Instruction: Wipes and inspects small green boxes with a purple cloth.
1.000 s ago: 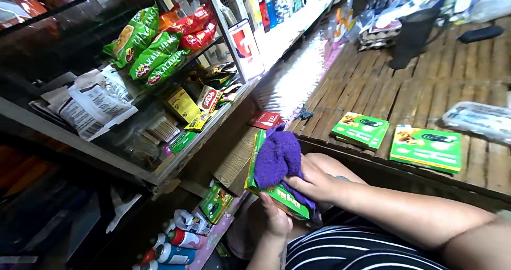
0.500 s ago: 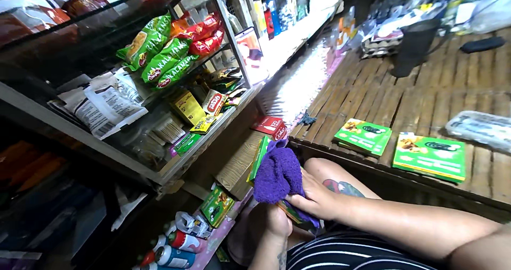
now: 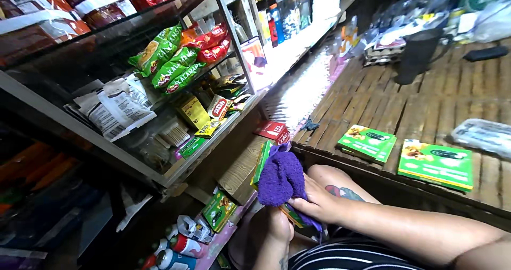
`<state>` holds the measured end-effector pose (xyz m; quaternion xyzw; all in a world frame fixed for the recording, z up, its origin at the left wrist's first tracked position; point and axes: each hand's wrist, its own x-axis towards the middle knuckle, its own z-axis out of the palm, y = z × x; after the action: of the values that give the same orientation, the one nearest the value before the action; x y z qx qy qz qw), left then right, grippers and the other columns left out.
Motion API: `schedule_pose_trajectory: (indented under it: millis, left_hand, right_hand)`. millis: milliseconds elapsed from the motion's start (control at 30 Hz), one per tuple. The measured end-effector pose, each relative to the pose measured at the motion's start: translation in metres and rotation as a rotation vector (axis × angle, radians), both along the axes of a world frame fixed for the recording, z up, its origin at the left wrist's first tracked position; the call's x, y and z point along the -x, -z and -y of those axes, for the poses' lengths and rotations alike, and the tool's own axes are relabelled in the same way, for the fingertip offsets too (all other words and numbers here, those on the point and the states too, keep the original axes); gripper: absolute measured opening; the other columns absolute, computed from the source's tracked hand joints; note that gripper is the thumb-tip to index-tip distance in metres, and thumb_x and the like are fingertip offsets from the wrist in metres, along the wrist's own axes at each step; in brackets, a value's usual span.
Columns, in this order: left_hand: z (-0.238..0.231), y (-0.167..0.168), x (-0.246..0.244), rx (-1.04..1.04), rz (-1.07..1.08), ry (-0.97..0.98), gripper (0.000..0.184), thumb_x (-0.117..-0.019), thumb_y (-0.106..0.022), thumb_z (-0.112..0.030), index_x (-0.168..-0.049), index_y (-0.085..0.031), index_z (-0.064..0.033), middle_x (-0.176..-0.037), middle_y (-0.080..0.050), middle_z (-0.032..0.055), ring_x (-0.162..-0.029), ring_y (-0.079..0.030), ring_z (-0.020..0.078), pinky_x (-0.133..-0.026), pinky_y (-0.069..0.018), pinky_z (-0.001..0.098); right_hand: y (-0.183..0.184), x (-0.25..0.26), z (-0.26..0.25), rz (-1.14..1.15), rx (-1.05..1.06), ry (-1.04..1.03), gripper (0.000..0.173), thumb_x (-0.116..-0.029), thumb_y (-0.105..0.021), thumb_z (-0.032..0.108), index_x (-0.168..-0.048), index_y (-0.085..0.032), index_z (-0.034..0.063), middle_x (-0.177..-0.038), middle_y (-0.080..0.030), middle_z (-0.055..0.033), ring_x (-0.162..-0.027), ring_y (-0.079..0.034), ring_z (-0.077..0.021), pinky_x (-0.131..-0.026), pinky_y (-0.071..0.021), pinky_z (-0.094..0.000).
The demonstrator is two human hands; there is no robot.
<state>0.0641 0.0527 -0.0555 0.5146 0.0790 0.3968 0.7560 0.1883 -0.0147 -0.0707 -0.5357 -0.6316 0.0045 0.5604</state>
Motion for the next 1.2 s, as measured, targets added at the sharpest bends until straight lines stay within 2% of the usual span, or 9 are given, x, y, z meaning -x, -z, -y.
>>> schedule_pose_trajectory:
  millis: [200, 367, 633, 700, 767, 833, 1000, 1133, 1200]
  left_hand:
    - [0.0, 0.002, 0.001, -0.028, 0.035, -0.007, 0.055, -0.0806, -0.064, -0.072, -0.102, -0.07, -0.0215, -0.093, -0.073, -0.0076, -0.094, -0.069, 0.0019, -0.085, -0.0576, 0.0249]
    - [0.005, -0.005, -0.001, -0.059, 0.008, 0.039, 0.079, -0.0812, -0.057, -0.078, -0.126, -0.058, -0.0129, -0.11, -0.072, -0.0014, -0.107, -0.068, 0.0081, -0.095, -0.0573, 0.0315]
    - [0.006, -0.006, -0.002, -0.025, 0.001, 0.037, 0.08, -0.0796, -0.055, -0.081, -0.124, -0.06, -0.0144, -0.107, -0.073, -0.0014, -0.104, -0.069, 0.0079, -0.092, -0.0581, 0.031]
    - [0.004, 0.002, 0.0, -0.036, -0.023, 0.026, 0.059, -0.088, -0.056, -0.072, -0.109, -0.068, -0.0183, -0.097, -0.074, -0.005, -0.096, -0.07, 0.0046, -0.086, -0.0583, 0.0281]
    - [0.002, 0.013, 0.008, -0.044, -0.126, -0.016, 0.027, -0.102, -0.046, -0.029, -0.106, -0.066, -0.0114, -0.094, -0.072, -0.0046, -0.093, -0.068, 0.0033, -0.086, -0.0566, 0.0268]
    - [-0.003, 0.024, 0.013, -0.04, -0.262, -0.055, 0.021, -0.096, -0.042, -0.006, -0.102, -0.062, -0.0057, -0.088, -0.068, -0.0037, -0.087, -0.066, 0.0027, -0.083, -0.0554, 0.0247]
    - [-0.003, 0.026, 0.018, -0.041, -0.407, -0.02, 0.024, -0.1005, -0.036, -0.002, -0.096, -0.059, -0.0077, -0.082, -0.064, -0.0037, -0.083, -0.064, 0.0024, -0.079, -0.0539, 0.0216]
    - [0.013, -0.009, 0.009, 0.014, -0.426, 0.109, 0.038, -0.1068, -0.017, -0.01, -0.114, -0.054, -0.0028, -0.097, -0.061, -0.0002, -0.093, -0.06, 0.0021, -0.086, -0.0502, 0.0192]
    - [0.012, -0.001, 0.006, 0.024, -0.349, 0.118, 0.038, -0.1071, -0.022, -0.016, -0.117, -0.056, -0.0028, -0.101, -0.066, 0.0004, -0.097, -0.063, 0.0039, -0.091, -0.0528, 0.0245]
  right_hand:
    - [-0.003, -0.009, -0.004, 0.044, -0.055, -0.033, 0.063, -0.1039, -0.045, 0.047, -0.138, -0.055, -0.0045, -0.144, -0.055, -0.0235, -0.145, -0.043, -0.0245, -0.124, -0.0274, -0.0382]
    - [-0.006, -0.03, -0.009, -0.08, 0.015, 0.029, 0.061, -0.1038, -0.043, 0.046, -0.137, -0.055, -0.0035, -0.139, -0.058, -0.0206, -0.136, -0.05, -0.0185, -0.117, -0.0373, -0.0353]
    - [-0.001, -0.016, -0.002, -0.03, 0.027, 0.144, 0.064, -0.1039, -0.041, 0.048, -0.141, -0.053, -0.0023, -0.147, -0.052, -0.0241, -0.146, -0.041, -0.0284, -0.123, -0.0297, -0.0425]
    - [-0.003, -0.008, 0.001, 0.066, -0.03, 0.103, 0.064, -0.1046, -0.04, 0.049, -0.139, -0.054, -0.0018, -0.146, -0.053, -0.0237, -0.147, -0.04, -0.0295, -0.124, -0.0282, -0.044]
    - [-0.004, -0.001, 0.003, 0.144, -0.104, 0.063, 0.063, -0.1049, -0.038, 0.051, -0.136, -0.056, -0.001, -0.145, -0.055, -0.0236, -0.147, -0.039, -0.0303, -0.124, -0.0277, -0.0449]
    - [-0.008, 0.002, 0.004, 0.175, -0.135, 0.022, 0.062, -0.1049, -0.038, 0.053, -0.132, -0.058, 0.0014, -0.145, -0.055, -0.0219, -0.149, -0.037, -0.0293, -0.124, -0.0272, -0.0443]
    - [-0.015, 0.0, 0.004, 0.18, -0.154, -0.005, 0.062, -0.1048, -0.038, 0.054, -0.137, -0.055, 0.0033, -0.15, -0.05, -0.0234, -0.151, -0.034, -0.0295, -0.125, -0.0265, -0.044]
    - [-0.025, -0.005, 0.004, 0.195, -0.184, 0.027, 0.058, -0.1046, -0.041, 0.05, -0.138, -0.054, 0.0043, -0.144, -0.054, -0.0227, -0.145, -0.042, -0.0268, -0.123, -0.028, -0.0418]
    - [-0.031, -0.01, 0.004, 0.208, -0.156, 0.02, 0.058, -0.1036, -0.042, 0.049, -0.139, -0.053, 0.0056, -0.142, -0.056, -0.0228, -0.143, -0.045, -0.0287, -0.122, -0.0305, -0.0447]
